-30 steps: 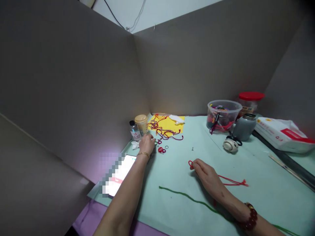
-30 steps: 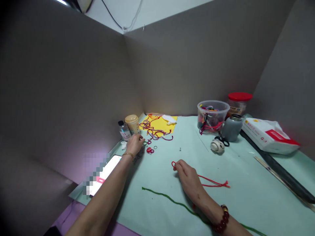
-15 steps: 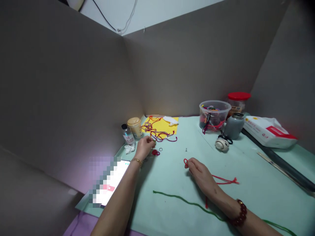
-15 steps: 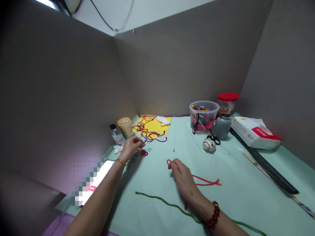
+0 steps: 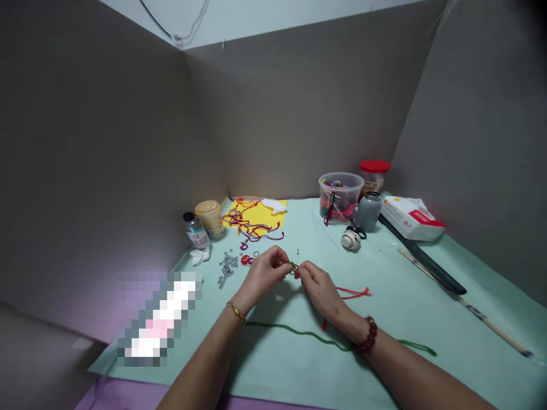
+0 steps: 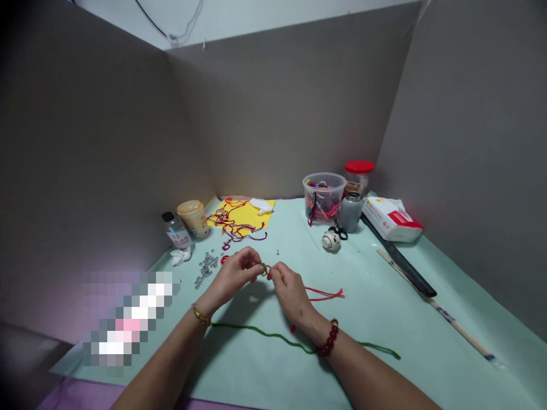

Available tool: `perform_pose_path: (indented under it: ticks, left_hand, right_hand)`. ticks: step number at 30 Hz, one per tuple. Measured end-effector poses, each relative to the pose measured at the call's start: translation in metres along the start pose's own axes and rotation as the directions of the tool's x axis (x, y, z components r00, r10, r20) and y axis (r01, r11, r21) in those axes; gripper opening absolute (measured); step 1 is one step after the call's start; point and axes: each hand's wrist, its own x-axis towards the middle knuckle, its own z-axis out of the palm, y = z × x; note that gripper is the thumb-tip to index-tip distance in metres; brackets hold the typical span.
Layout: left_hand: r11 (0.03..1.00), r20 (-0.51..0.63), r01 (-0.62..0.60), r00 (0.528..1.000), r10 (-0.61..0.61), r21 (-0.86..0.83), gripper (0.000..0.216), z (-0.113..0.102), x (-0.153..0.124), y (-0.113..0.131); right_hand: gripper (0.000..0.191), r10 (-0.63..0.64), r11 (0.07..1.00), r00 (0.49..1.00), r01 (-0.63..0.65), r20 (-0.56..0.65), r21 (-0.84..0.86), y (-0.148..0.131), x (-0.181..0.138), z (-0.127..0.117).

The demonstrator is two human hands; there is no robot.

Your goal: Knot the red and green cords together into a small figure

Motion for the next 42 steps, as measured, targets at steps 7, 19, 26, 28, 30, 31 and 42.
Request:
perform_pose_path:
  ticks: [7, 19, 26, 28, 30, 31, 42]
  left_hand:
    - [0.967, 0.118, -0.106, 0.990, 0.080, 0.232, 0.012, -0.016, -0.007, -0.001]
    - [0.985, 0.180, -0.119, 0.979, 0.096, 0.125, 0.011, -0.017, -0.009, -0.005]
    - [0.994, 0.160, -0.080, 0.985, 0.067, 0.078, 0.007, -0.014, -0.008, -0.008]
    - [0.988, 0.134, -0.114, 0.986, 0.099, 0.107, 0.007, -0.014, -0.008, -0.009]
    - [0.971, 0.088, -0.186, 0.981, 0.175, 0.147, 0.009, -0.013, -0.008, -0.008]
    - [0.958, 0.064, -0.229, 0.973, 0.221, 0.170, 0.009, -0.012, -0.007, -0.008]
    - [0.911, -0.100, -0.299, 0.936, 0.338, 0.283, 0.008, 0.009, -0.011, -0.009]
  right_hand:
    - [0.025, 0.010, 0.999, 0.986, -0.016, 0.165, 0.035, 0.002, 0.003, -0.001]
    - [0.032, 0.122, 0.942, 0.922, -0.224, 0.368, 0.249, -0.012, -0.003, -0.002]
    - [0.031, 0.099, 0.969, 0.935, -0.168, 0.342, 0.181, -0.014, -0.005, -0.003]
    - [0.030, 0.088, 0.971, 0.947, -0.152, 0.309, 0.187, -0.012, -0.004, -0.003]
    - [0.029, 0.076, 0.971, 0.969, -0.125, 0.233, 0.205, -0.010, -0.003, -0.002]
    - [0.029, 0.067, 0.972, 0.980, -0.106, 0.186, 0.209, -0.009, -0.003, -0.002]
    - [0.026, -0.078, 0.996, 0.996, 0.079, -0.039, 0.041, -0.010, -0.007, 0.003]
